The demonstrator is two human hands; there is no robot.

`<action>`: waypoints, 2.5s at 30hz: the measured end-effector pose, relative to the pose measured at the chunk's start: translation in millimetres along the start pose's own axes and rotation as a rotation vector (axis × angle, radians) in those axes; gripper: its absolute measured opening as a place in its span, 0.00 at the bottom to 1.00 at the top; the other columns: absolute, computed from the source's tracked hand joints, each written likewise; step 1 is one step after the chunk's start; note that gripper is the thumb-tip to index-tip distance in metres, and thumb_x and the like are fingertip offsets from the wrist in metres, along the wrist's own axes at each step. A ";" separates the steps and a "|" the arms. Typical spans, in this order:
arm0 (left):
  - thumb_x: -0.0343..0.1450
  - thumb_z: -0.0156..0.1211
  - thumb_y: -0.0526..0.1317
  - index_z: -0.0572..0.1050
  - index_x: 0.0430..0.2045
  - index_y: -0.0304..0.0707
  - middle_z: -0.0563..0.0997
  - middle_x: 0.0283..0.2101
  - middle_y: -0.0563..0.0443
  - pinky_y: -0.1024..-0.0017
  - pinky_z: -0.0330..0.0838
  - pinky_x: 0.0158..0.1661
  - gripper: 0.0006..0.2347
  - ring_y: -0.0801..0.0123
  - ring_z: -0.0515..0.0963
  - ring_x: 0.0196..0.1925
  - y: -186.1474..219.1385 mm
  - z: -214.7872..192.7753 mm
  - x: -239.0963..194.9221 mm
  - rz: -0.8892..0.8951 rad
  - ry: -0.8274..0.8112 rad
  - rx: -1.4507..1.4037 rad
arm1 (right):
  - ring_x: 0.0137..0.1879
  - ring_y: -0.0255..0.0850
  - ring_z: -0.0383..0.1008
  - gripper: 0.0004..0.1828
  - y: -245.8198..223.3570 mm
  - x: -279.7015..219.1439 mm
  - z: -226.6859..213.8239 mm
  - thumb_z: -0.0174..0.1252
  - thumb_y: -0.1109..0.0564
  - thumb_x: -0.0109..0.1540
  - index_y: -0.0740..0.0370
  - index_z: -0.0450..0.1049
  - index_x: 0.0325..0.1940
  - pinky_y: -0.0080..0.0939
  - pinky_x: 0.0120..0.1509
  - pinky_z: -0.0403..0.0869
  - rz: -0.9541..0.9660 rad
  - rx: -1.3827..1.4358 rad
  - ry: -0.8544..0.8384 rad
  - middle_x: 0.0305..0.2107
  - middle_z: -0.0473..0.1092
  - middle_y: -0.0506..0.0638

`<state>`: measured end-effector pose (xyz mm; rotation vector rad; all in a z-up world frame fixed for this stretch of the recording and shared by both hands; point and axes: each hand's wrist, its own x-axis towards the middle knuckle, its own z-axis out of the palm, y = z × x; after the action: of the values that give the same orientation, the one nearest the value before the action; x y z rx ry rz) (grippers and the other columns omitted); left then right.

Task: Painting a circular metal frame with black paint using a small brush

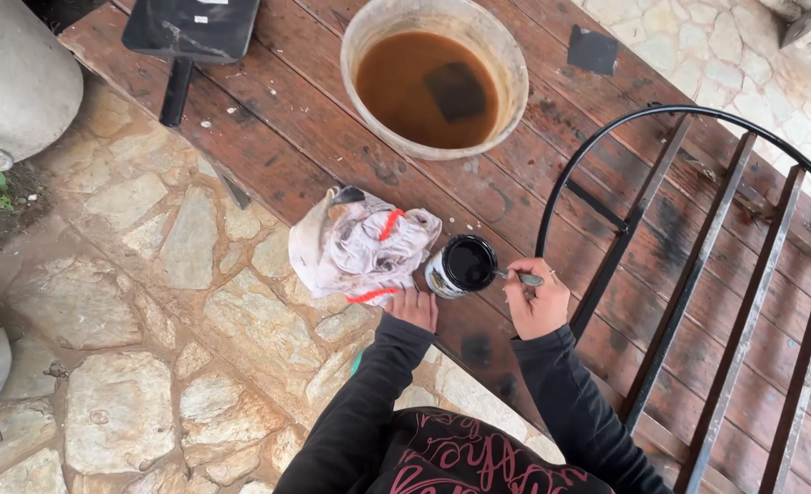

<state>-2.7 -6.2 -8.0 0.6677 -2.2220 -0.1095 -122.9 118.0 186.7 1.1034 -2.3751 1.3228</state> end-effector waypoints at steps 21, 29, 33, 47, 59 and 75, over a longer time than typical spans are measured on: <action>0.73 0.55 0.42 0.71 0.18 0.40 0.70 0.24 0.45 0.59 0.60 0.29 0.13 0.53 0.69 0.27 -25.4 -50.0 46.6 0.277 -0.154 -0.333 | 0.15 0.34 0.71 0.13 -8.8 7.8 33.6 0.55 0.53 0.70 0.58 0.74 0.33 0.31 0.31 0.74 0.506 -0.039 0.125 0.13 0.72 0.47; 0.74 0.54 0.43 0.70 0.19 0.40 0.69 0.25 0.46 0.60 0.58 0.29 0.13 0.54 0.68 0.27 -26.3 -37.0 38.6 0.308 -0.155 -0.349 | 0.16 0.38 0.71 0.15 -28.7 15.3 24.5 0.55 0.53 0.71 0.64 0.73 0.34 0.34 0.26 0.73 0.549 0.130 0.253 0.14 0.72 0.52; 0.74 0.53 0.44 0.70 0.20 0.40 0.70 0.26 0.46 0.59 0.59 0.30 0.13 0.53 0.68 0.29 -25.9 -31.9 34.9 0.302 -0.176 -0.322 | 0.16 0.39 0.70 0.15 -22.0 11.2 29.4 0.58 0.51 0.70 0.64 0.74 0.35 0.37 0.22 0.73 0.722 0.160 0.253 0.17 0.73 0.54; 0.74 0.52 0.43 0.69 0.18 0.41 0.68 0.25 0.47 0.59 0.58 0.28 0.13 0.55 0.67 0.27 -25.9 -34.7 35.5 0.315 -0.196 -0.302 | 0.14 0.42 0.67 0.10 -13.2 -7.9 26.5 0.55 0.55 0.70 0.66 0.70 0.40 0.38 0.15 0.66 0.626 0.481 0.298 0.20 0.72 0.59; 0.73 0.53 0.43 0.70 0.18 0.42 0.69 0.25 0.47 0.58 0.60 0.30 0.12 0.53 0.68 0.28 -23.7 -35.3 35.1 0.299 -0.224 -0.297 | 0.26 0.53 0.72 0.06 34.4 -33.2 28.2 0.49 0.62 0.68 0.68 0.71 0.42 0.51 0.28 0.74 0.881 0.856 0.318 0.28 0.73 0.68; 0.69 0.57 0.42 0.69 0.13 0.42 0.71 0.21 0.44 0.52 0.63 0.27 0.12 0.48 0.71 0.25 -7.7 -27.5 30.7 0.180 -0.225 -0.096 | 0.39 0.41 0.66 0.14 15.9 -78.1 -158.9 0.51 0.56 0.72 0.60 0.72 0.60 0.33 0.42 0.68 0.548 1.564 0.466 0.40 0.69 0.57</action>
<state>3.8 -24.4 29.3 0.4181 -2.4644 -0.2073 -106.1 289.9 228.8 0.0997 -0.9801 3.2631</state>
